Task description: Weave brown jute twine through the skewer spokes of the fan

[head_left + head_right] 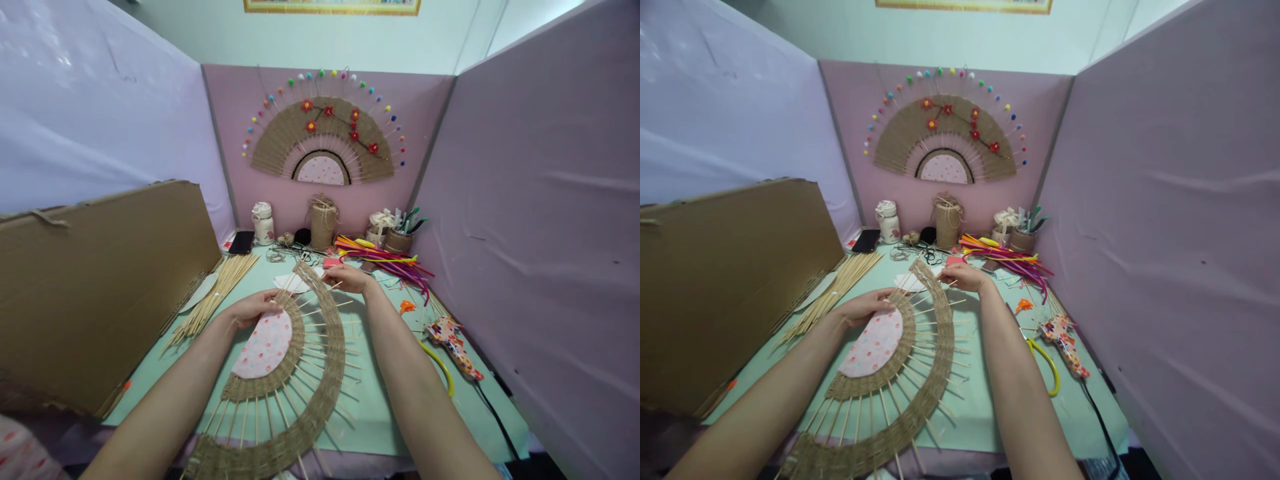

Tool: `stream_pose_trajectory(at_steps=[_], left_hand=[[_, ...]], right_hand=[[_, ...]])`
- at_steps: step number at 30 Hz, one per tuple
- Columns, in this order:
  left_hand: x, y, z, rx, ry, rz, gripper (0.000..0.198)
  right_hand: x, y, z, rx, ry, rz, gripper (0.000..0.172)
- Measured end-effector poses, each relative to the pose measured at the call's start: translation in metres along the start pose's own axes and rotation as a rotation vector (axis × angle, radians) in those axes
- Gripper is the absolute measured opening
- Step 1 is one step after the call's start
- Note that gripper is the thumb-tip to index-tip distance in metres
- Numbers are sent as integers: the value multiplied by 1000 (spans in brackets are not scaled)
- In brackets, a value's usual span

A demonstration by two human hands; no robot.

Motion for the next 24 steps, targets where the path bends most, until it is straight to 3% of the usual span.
stream_pose_trajectory(at_steps=[12,20,24], left_hand=[[-2,0,13,15,104,-55,40],[0,4,14,23,171,-45,38],[1,8,19,46,200,-63,37]], right_hand=[[4,-11,-5,87,44,-3,35],[11,-44,-5,662,187,88,38],[7,-60,-11,839,260,179,30]])
Point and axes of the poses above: each hand's wrist, its own x-axis away from the middle knuckle, its own z-axis out of the back of the hand, y = z × x, the point moved 6 cm from there along -x, towards the middle knuckle, and after that the axes turned 1 degree about -z, right-handed, at the moved point
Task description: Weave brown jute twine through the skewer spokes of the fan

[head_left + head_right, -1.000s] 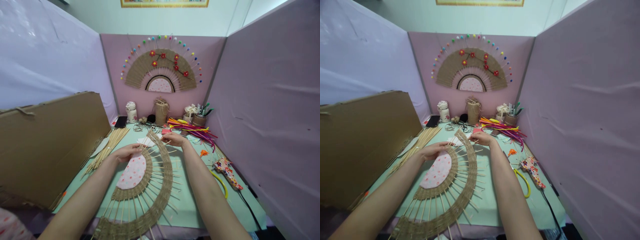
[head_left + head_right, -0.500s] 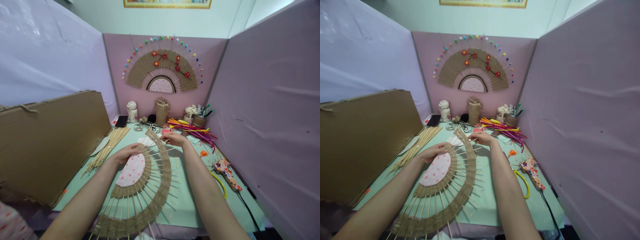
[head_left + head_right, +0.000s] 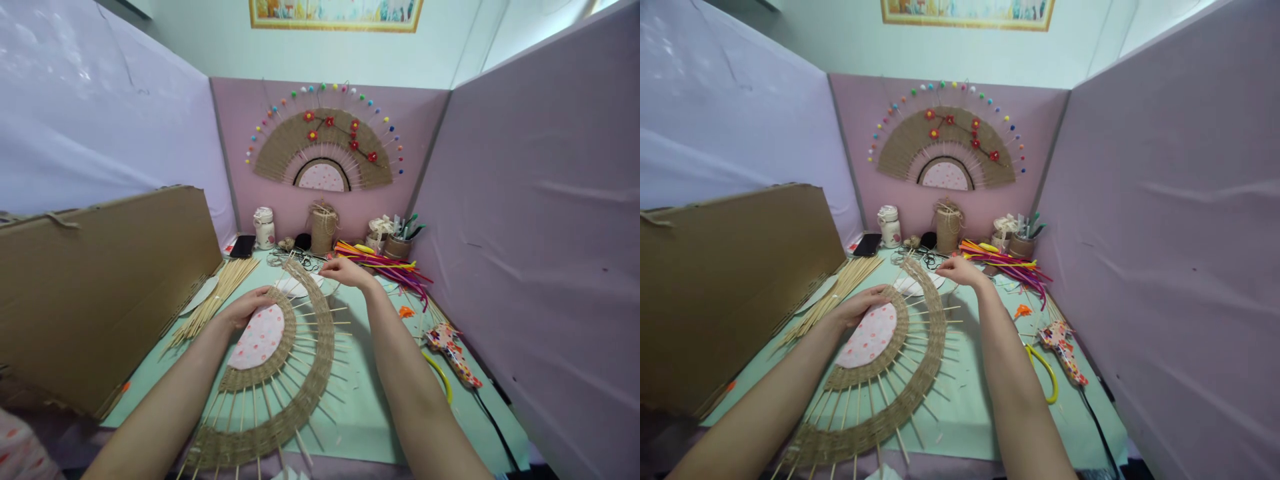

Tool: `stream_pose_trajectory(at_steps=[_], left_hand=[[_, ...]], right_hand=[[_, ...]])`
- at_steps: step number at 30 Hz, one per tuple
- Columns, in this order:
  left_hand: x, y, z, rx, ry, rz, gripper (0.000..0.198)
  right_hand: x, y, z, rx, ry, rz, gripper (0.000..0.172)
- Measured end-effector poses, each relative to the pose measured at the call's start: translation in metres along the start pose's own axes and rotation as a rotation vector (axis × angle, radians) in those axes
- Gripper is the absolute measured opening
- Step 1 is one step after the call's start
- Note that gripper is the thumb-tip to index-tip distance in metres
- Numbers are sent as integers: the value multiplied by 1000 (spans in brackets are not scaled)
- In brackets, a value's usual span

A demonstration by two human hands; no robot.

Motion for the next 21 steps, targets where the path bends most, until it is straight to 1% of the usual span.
stream_pose_trajectory(at_steps=[4,6,9,13,17,21], left_hand=[[0,5,7,26,29,-43,32],[0,7,10,40,53,-61,30],[0,9,15,82,101,-91,25],[-1,11,21,136,133,-113,24],[-2,11,24,182,95,-127,26],[-1,11,24,211,62,-141,28]], right_hand=[[-6,-9,9,65,208,111,13],[-7,-8,10,43,242,125,11],[-8,-3,7,-30,185,97,15],[-8,5,1,-153,112,25,32],[-6,8,0,-328,97,-24,46],[-1,4,0,-434,76,-47,53]])
Point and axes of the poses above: each hand's wrist, its own x-axis away from the middle knuckle, its own z-axis out of the back of the hand, y = z × x, the point moved 6 cm from there along -x, towards the middle knuckle, and after that the axes turned 1 degree about -z, right-handed, at the moved point
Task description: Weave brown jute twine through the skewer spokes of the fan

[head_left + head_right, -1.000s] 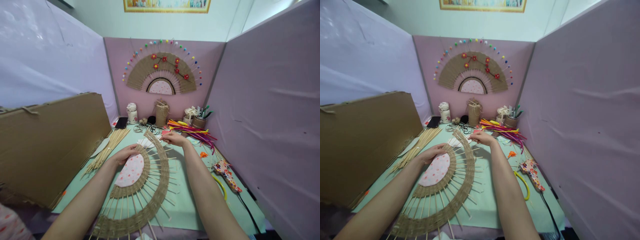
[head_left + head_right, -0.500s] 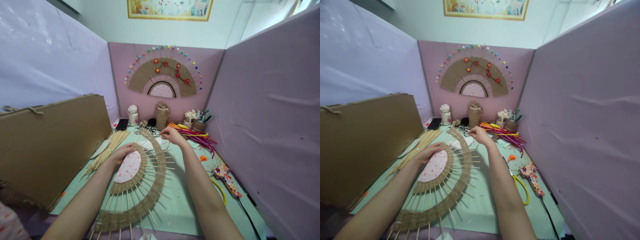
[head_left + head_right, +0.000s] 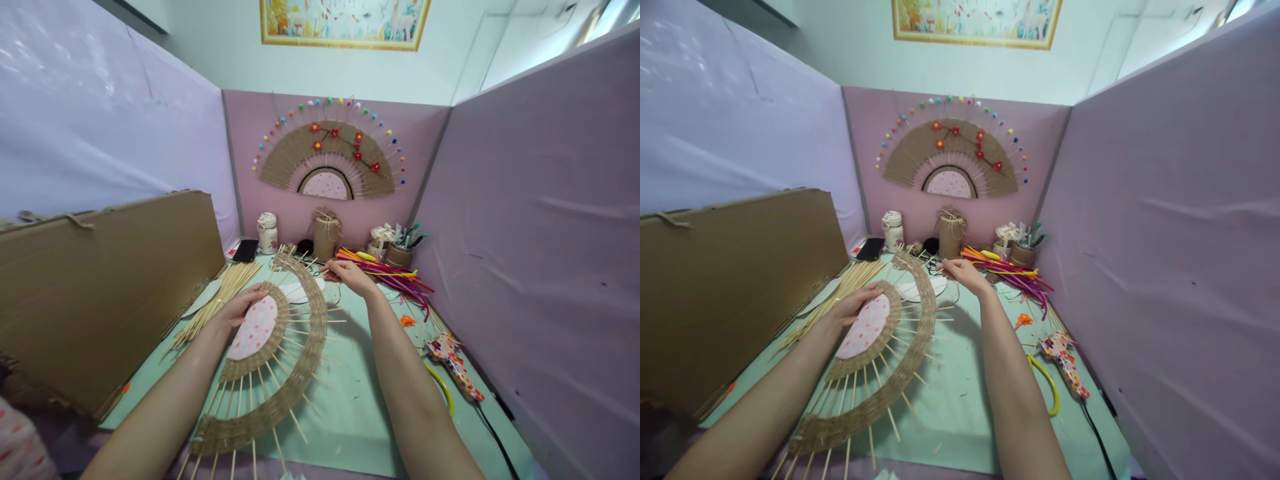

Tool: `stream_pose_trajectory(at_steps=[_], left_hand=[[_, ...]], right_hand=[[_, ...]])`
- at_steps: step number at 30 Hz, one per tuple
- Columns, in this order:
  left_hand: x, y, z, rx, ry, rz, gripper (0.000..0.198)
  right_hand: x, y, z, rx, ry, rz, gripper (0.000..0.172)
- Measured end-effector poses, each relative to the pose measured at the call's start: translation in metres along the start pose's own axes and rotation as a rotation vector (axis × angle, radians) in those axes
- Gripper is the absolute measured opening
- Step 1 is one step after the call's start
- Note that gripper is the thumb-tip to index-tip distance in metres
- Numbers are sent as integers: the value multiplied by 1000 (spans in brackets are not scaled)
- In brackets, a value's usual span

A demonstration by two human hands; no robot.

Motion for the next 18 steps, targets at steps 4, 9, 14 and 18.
stream_pose_trajectory(at_steps=[4,9,14,18], left_hand=[[0,0,-2,18,1,-5,26],[-3,-1,-1,25,23,-22,26],[-4,-1,2,25,53,-28,26],[-5,0,4,-2,79,-32,22]], right_hand=[[5,-4,-6,33,-56,-22,58],[7,-4,-13,66,-119,-55,59],[8,-3,-9,90,-109,-64,62],[6,-1,-5,102,-80,-59,61]])
Point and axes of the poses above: each hand's wrist, its own x-axis away from the middle knuckle, its own z-axis out of the back of the hand, y = z × x, the point moved 6 cm from there along -x, towards the middle knuckle, and after that the axes turned 1 degree about -z, right-handed, at the moved point
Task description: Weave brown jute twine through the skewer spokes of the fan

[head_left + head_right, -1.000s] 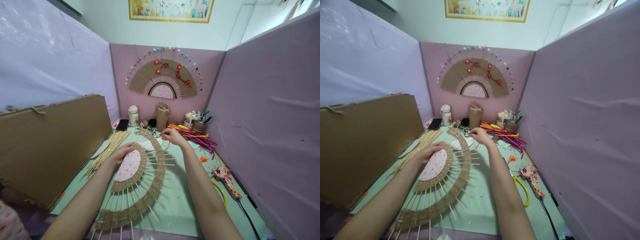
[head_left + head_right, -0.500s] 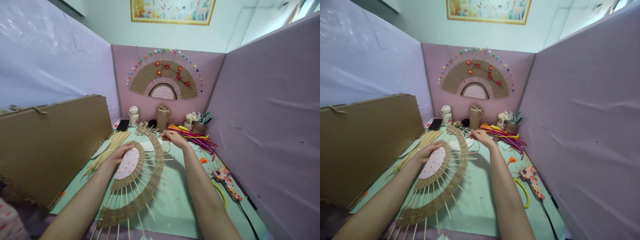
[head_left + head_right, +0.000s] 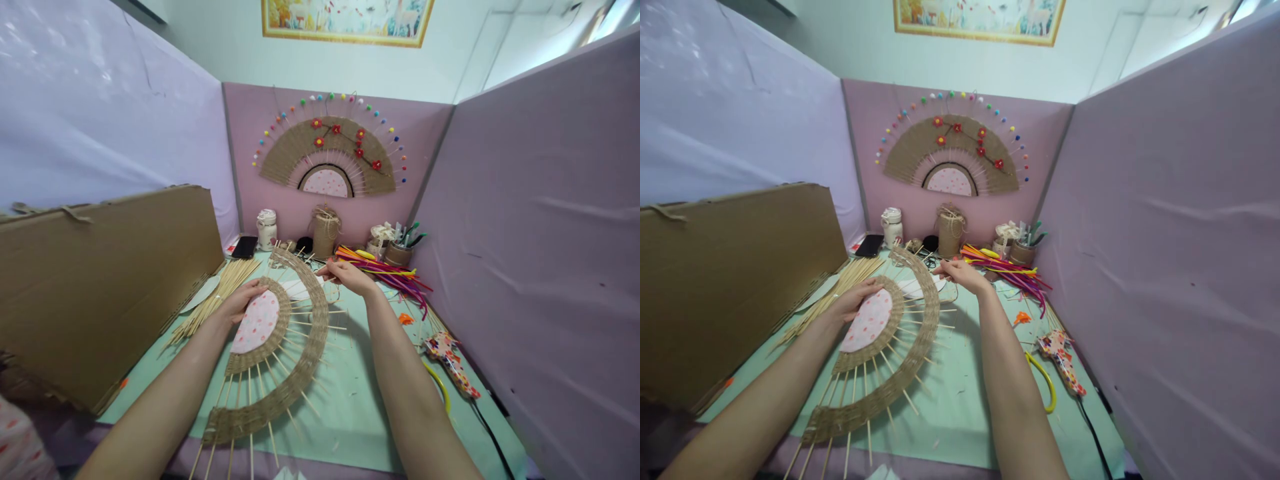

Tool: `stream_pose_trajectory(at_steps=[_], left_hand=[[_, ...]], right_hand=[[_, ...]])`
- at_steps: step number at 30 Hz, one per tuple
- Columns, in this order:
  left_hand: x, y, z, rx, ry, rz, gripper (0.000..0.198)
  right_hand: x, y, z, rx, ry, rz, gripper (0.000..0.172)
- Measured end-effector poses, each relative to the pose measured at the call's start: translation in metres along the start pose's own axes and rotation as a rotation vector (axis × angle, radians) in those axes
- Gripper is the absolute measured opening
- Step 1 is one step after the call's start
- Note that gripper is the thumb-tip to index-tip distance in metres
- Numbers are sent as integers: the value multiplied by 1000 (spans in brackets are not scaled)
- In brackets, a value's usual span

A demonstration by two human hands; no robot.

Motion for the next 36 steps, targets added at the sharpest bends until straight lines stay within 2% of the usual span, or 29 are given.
stream_pose_trajectory(at_steps=[6,9,13,16,24,29,36], left_hand=[[-1,1,6,-7,65,0,21],[-1,3,7,-11,85,-9,22],[1,7,8,-15,118,-46,22],[1,8,8,5,142,-65,22],[-1,8,11,76,124,-63,24],[1,7,9,136,137,-35,23],[0,3,7,198,137,-6,18]], right_hand=[[-7,1,8,121,104,83,49],[-6,-8,11,218,128,130,47],[1,-25,16,381,234,199,43],[3,-32,17,399,265,241,41],[7,-30,16,198,204,128,51],[5,-13,15,-44,106,65,61],[-8,7,-1,-270,-76,24,67]])
Point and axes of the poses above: each hand's wrist, its own x-axis away from the middle knuckle, its own z-axis out of the back of the hand, y = z × x, the point moved 6 cm from there along -x, towards the middle knuckle, and after that the axes turned 1 degree about -z, right-handed, at the moved point
